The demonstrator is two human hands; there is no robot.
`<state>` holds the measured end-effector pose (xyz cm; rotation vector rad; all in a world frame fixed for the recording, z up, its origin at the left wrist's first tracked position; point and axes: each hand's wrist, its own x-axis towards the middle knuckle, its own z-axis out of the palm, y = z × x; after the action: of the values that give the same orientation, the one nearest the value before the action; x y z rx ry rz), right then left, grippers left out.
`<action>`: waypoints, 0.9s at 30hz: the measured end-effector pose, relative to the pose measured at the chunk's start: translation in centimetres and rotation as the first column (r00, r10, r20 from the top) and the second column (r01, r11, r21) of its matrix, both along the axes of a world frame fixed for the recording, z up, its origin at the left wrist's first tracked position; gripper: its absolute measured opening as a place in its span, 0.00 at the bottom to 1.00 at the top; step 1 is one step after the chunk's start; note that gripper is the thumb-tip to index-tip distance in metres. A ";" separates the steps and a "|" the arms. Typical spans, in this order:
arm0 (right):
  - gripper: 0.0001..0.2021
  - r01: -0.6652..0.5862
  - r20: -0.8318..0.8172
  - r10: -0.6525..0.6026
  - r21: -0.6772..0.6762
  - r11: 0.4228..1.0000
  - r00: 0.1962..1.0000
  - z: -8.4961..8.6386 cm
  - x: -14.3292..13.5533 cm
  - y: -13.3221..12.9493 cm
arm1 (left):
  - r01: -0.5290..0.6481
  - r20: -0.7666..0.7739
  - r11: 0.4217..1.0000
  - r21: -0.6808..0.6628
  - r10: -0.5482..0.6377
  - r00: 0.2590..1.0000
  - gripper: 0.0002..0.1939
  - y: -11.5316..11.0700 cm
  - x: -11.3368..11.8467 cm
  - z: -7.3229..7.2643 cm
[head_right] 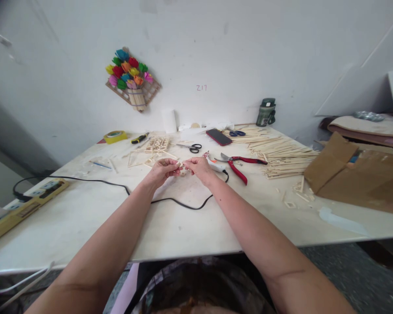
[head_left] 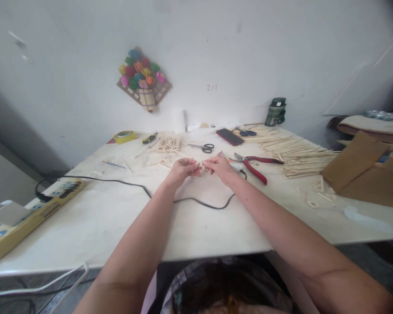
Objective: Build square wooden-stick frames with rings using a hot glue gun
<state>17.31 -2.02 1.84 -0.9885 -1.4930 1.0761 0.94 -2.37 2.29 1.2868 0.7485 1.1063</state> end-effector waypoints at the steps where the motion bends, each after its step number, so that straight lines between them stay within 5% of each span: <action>1: 0.11 0.003 0.002 -0.003 -0.012 1.000 1.000 0.0 0.0 0.0 | 0.001 0.001 1.000 0.001 -0.001 1.000 0.14 0.0 0.0 0.0; 19: 0.11 0.035 -0.031 -0.037 -0.059 0.998 0.999 -0.1 -0.1 -0.1 | -0.066 0.040 0.997 -0.028 0.068 0.997 0.18 0.2 0.2 -0.1; 27: 0.08 0.034 -0.059 -0.038 -0.071 0.997 0.997 0.1 -0.2 -0.2 | 0.049 0.100 0.998 -0.046 -0.044 0.994 0.14 0.2 0.2 -0.3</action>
<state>17.15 -2.18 1.90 -1.0190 -1.3913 1.1293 1.17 -2.12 1.94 1.1944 0.6642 1.0995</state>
